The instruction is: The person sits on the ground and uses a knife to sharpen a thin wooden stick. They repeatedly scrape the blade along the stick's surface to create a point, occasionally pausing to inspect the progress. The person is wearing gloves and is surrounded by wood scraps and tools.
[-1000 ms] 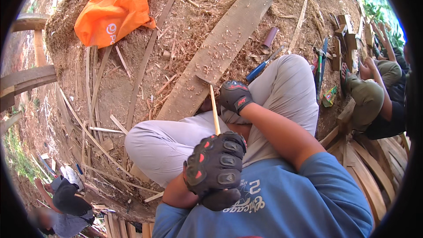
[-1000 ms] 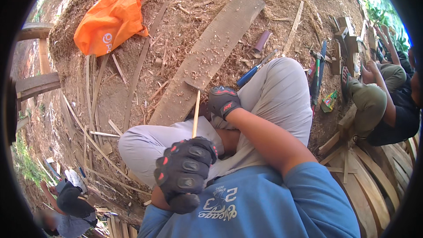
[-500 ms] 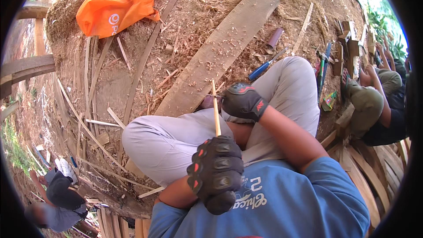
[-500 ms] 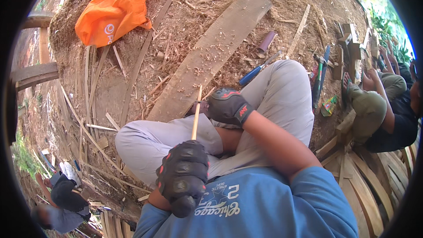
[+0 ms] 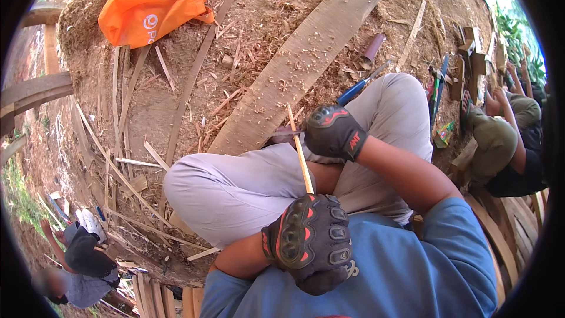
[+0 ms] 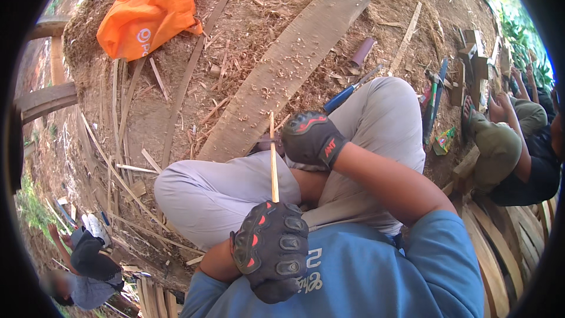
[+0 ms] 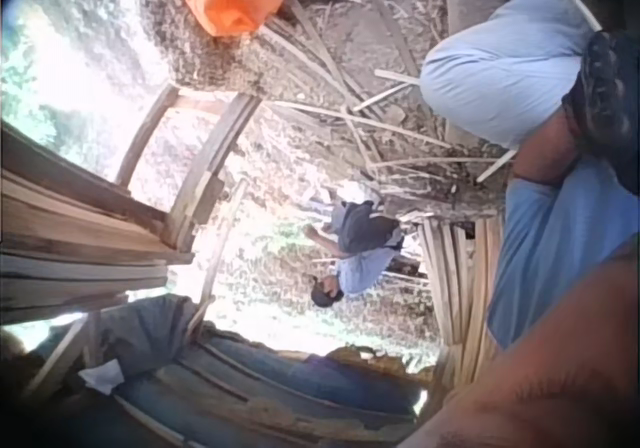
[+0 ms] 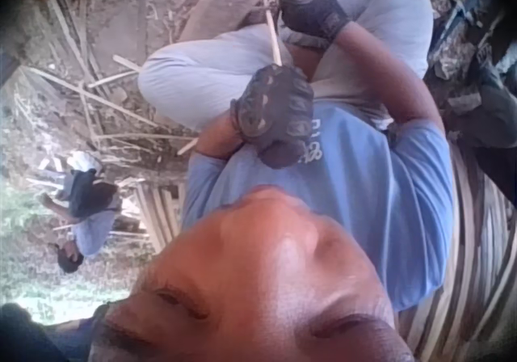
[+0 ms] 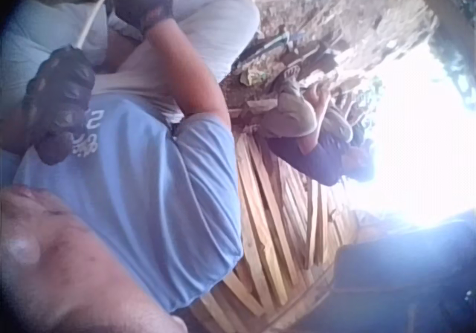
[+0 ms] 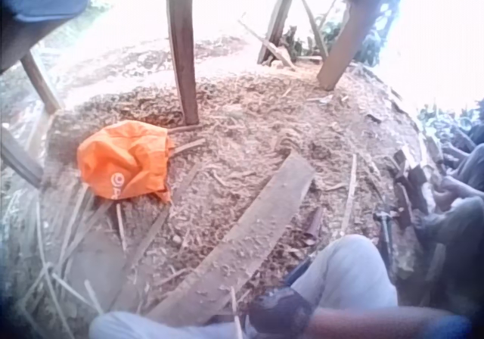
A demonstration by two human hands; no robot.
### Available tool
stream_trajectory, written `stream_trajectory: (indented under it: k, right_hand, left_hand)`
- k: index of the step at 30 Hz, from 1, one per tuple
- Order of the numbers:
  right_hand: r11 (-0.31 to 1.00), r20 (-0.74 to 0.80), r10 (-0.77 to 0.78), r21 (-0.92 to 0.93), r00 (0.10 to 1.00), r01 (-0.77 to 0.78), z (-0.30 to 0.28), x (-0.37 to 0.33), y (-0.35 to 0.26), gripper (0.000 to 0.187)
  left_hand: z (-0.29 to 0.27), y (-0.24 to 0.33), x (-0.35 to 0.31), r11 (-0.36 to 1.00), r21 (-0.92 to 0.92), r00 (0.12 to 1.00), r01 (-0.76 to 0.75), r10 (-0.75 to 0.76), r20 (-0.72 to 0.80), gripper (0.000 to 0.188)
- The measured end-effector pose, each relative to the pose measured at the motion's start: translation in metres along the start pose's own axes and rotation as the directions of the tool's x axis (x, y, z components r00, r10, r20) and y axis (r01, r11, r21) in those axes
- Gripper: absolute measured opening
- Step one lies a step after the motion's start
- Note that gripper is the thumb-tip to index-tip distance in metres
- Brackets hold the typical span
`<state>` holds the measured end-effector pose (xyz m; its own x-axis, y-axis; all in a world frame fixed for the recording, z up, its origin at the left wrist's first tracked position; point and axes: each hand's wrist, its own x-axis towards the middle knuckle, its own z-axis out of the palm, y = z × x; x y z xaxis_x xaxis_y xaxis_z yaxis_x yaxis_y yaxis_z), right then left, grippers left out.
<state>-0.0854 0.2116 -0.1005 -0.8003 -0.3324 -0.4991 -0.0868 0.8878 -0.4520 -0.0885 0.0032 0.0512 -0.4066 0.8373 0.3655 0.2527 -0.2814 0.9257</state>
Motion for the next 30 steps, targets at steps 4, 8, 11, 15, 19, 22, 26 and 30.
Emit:
stream_trajectory:
  k: [4,8,11,15,19,22,26,30]
  right_hand:
    - [0.997,0.007,0.063,-0.036,0.998,-0.063,0.003,0.006,0.012,0.018]
    - [0.999,0.019,-0.007,-0.045,1.0,0.008,-0.004,0.002,0.0,0.017]
    - [0.997,0.0,-0.04,-0.065,0.999,0.04,-0.009,0.003,-0.004,0.016]
    - [0.983,0.043,0.123,-0.143,0.991,-0.116,0.004,0.016,0.008,0.02]
    - [0.998,0.05,0.014,-0.065,0.999,-0.011,-0.006,0.012,-0.003,0.02]
    - [0.999,-0.004,-0.032,-0.04,0.999,0.032,-0.012,0.003,-0.014,0.02]
    - [0.985,-0.088,0.061,-0.155,0.994,-0.075,0.017,0.019,0.023,0.018]
    - [0.991,0.023,0.091,-0.096,0.996,-0.088,0.008,0.024,0.011,0.018]
  left_hand:
    - [0.003,0.001,0.002,1.0,-0.014,0.997,0.004,-0.003,0.072,0.028]
    - [0.011,0.0,0.004,0.999,-0.045,1.0,-0.006,0.005,-0.025,0.025]
    - [0.014,0.0,0.002,0.998,-0.056,1.0,0.014,-0.014,-0.009,0.025]
    - [0.019,0.001,-0.005,0.997,-0.056,0.996,0.051,-0.047,0.072,0.026]
    - [0.025,-0.004,-0.03,0.987,-0.066,0.973,0.149,-0.135,0.188,0.031]
    - [0.014,0.0,-0.007,0.995,-0.061,0.994,0.073,-0.068,0.091,0.023]
    - [0.019,0.001,0.004,0.993,-0.113,0.994,0.031,-0.043,-0.104,0.022]
    - [0.017,0.0,0.0,0.99,-0.132,0.996,0.043,-0.052,-0.069,0.022]
